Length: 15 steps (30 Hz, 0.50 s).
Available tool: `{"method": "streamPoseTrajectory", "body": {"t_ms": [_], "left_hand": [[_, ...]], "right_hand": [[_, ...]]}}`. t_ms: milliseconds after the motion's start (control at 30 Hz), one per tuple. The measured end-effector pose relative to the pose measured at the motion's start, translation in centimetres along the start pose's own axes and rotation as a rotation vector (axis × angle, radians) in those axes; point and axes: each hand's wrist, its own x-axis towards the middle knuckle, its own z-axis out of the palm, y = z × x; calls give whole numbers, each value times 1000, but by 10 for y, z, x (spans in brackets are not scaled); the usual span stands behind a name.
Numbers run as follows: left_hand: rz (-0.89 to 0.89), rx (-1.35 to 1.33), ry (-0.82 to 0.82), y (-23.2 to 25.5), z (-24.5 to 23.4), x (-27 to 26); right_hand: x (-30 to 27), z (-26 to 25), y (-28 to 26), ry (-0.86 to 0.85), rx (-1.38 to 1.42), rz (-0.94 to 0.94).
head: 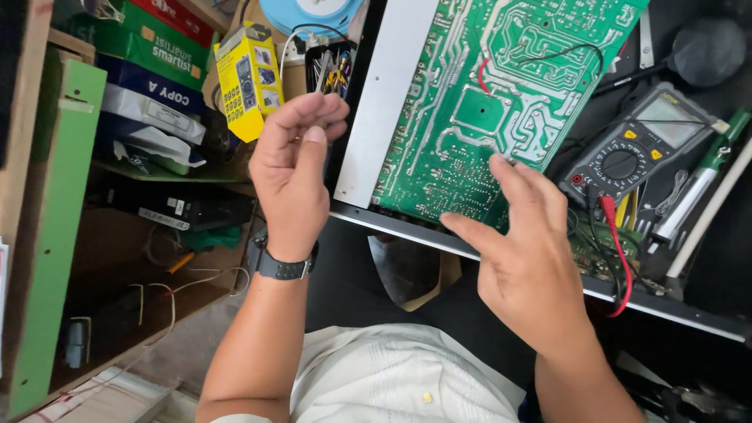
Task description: Reviewing repair documents and soldering components on a circuit board at a workbench.
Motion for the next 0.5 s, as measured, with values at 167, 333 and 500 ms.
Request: {"method": "streamPoseTrajectory", "body": {"t_ms": [167, 333, 500], "left_hand": [[-42, -18, -38, 3, -2, 1], [-48, -56, -59, 1, -5, 0], [-59, -71, -62, 3, -5, 0]], "right_hand": [[5, 5, -9, -68, -168, 60], [4, 8, -9, -66, -233, 48], [6, 10, -11, -66, -301, 35]]}}
